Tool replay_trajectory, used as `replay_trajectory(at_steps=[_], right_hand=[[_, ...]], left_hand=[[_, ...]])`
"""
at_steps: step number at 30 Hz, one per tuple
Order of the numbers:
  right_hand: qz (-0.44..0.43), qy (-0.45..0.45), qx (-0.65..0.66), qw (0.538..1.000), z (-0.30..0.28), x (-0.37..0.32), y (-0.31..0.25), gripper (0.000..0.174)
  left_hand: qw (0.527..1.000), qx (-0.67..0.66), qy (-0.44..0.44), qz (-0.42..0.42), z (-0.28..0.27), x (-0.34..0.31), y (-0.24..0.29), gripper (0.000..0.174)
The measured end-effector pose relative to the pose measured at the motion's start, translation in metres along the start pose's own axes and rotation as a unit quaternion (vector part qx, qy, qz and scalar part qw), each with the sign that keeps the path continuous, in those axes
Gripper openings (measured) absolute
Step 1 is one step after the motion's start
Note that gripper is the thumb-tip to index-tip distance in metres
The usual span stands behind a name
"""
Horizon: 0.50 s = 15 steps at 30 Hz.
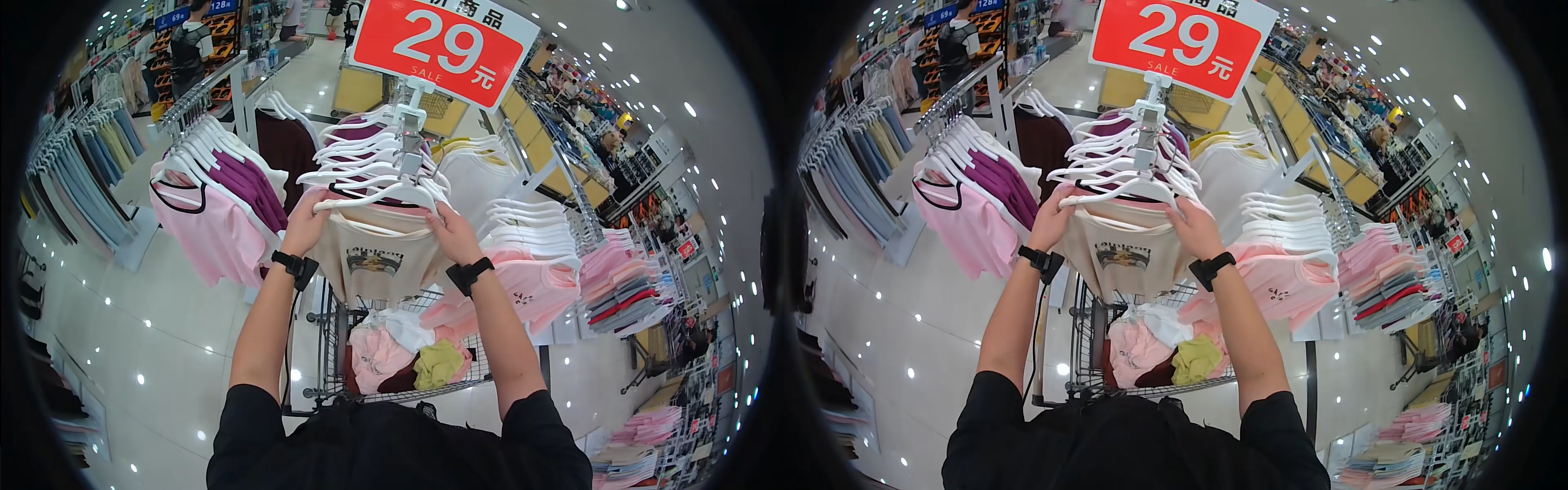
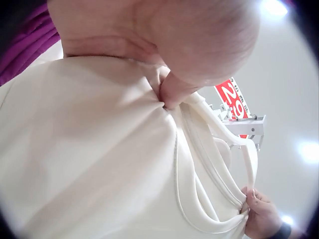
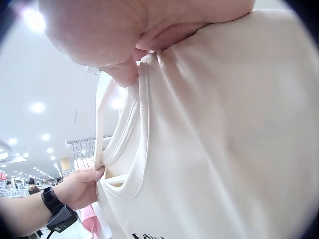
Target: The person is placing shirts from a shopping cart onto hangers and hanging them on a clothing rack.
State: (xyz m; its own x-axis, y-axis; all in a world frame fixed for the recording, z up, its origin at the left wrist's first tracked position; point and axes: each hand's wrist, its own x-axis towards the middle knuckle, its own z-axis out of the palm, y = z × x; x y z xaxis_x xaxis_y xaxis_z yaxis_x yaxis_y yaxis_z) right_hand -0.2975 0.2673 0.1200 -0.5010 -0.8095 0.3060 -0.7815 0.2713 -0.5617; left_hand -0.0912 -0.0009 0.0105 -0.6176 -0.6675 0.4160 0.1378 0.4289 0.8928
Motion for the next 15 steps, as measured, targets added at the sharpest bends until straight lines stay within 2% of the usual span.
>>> replay_trajectory(at_steps=[3,6,9,10,12,14,15], right_hand=[[-0.044,0.032,0.038,0.998,0.015,0.002,0.016,0.029],[-0.031,-0.011,-0.017,0.999,0.009,-0.001,0.002,0.031],[-0.069,0.015,0.021,0.997,0.014,-0.005,-0.006,0.033],[-0.067,0.015,0.023,0.997,0.014,-0.005,-0.009,0.033],[0.001,-0.046,-0.064,0.997,0.014,-0.006,-0.013,0.033],[0.005,-0.032,-0.04,0.999,0.019,-0.01,-0.007,0.034],[0.009,-0.016,-0.019,1.0,0.021,-0.013,-0.003,0.036]], left_hand=[[1.0,-0.001,0.004,0.002,0.001,0.0,-0.013,0.039],[1.0,0.005,-0.002,-0.017,-0.002,-0.004,-0.01,0.038],[1.0,0.016,-0.013,-0.023,-0.006,-0.01,-0.011,0.037],[0.998,0.041,-0.019,-0.044,-0.008,-0.012,-0.01,0.034],[0.996,0.047,-0.022,-0.067,-0.011,-0.022,-0.009,0.032],[0.987,0.077,-0.023,-0.142,-0.014,-0.029,-0.016,0.03],[0.985,0.08,-0.028,-0.147,-0.015,-0.034,-0.028,0.03]])
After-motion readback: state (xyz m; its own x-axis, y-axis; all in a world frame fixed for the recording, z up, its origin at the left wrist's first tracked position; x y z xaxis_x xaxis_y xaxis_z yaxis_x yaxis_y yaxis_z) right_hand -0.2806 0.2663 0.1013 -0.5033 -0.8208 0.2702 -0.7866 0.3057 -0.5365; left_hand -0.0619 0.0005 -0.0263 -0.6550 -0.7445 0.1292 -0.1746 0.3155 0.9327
